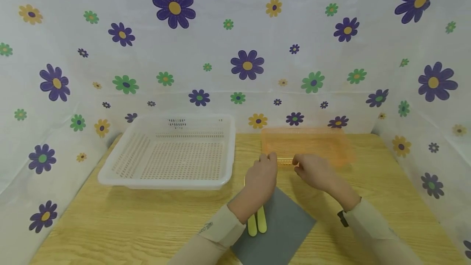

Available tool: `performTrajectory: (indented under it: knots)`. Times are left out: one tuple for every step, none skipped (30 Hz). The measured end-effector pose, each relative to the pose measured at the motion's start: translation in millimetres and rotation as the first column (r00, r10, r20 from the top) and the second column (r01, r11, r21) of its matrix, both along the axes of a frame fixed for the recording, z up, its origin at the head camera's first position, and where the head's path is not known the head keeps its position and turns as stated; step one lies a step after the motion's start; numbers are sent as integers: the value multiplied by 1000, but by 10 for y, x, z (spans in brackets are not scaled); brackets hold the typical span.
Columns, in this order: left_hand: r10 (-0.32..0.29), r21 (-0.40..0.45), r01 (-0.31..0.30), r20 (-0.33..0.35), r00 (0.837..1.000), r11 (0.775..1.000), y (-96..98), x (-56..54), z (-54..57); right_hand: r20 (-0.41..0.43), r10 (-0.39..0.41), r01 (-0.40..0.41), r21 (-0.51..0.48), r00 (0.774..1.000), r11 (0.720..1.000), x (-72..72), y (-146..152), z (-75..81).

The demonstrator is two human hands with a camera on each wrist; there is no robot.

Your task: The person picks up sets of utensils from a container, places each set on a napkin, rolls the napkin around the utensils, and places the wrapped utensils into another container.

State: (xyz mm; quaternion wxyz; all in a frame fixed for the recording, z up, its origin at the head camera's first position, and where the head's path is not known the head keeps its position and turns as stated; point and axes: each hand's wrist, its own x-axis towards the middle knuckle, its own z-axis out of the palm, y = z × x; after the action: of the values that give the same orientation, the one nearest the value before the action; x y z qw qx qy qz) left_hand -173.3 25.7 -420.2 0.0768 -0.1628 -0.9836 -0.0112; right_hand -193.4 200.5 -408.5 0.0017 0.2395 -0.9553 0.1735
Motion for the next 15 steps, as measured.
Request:
performTrajectory:
  knots:
    - [8, -7, -8, 1, 1000, 1000, 13, -31, 0, -4, -6, 6, 2, 1000, 1000, -37, 17, -1]
    - [16, -10, -15, 10, 1000, 1000, 24, -62, 0, -9, -12, 12, 7, 1000, 1000, -74, 35, -7]
    - [23, -12, -23, 25, 999, 1000, 32, -92, 3, -10, -19, 19, 10, 1000, 1000, -113, 49, -16]
    - [29, -11, -29, 37, 999, 1000, 37, -117, 8, -9, -22, 22, 9, 1000, 1000, -151, 60, -24]
    - [36, -9, -36, 48, 998, 999, 41, -145, 8, -11, -24, 24, 11, 1000, 1000, -187, 70, -29]
    - [44, -7, -44, 56, 997, 999, 44, -172, 8, -11, -30, 30, 12, 1000, 999, -224, 77, -33]
    - [55, 3, -55, 73, 996, 998, 48, -196, 11, -15, -36, 37, 17, 999, 999, -261, 84, -43]
    - [65, 12, -67, 89, 994, 998, 51, -221, 12, -20, -42, 42, 21, 999, 999, -297, 90, -50]
    - [76, 20, -78, 101, 992, 997, 55, -241, 13, -27, -47, 48, 26, 998, 999, -332, 96, -58]
    - [85, 32, -89, 115, 990, 996, 58, -262, 8, -28, -56, 57, 33, 998, 998, -365, 102, -61]
    - [93, 42, -99, 132, 987, 994, 61, -280, 6, -15, -69, 69, 39, 998, 997, -398, 106, -65]
    - [99, 54, -108, 144, 985, 993, 64, -298, 1, 1, -80, 80, 41, 997, 996, -433, 108, -66]
    - [103, 66, -115, 158, 982, 991, 65, -316, -9, 16, -88, 88, 45, 996, 995, -464, 112, -65]
    - [105, 75, -118, 164, 981, 990, 64, -332, -22, 38, -100, 98, 46, 994, 994, -493, 114, -62]
    - [106, 82, -121, 165, 981, 989, 61, -345, -32, 58, -111, 108, 53, 992, 993, -522, 114, -59]
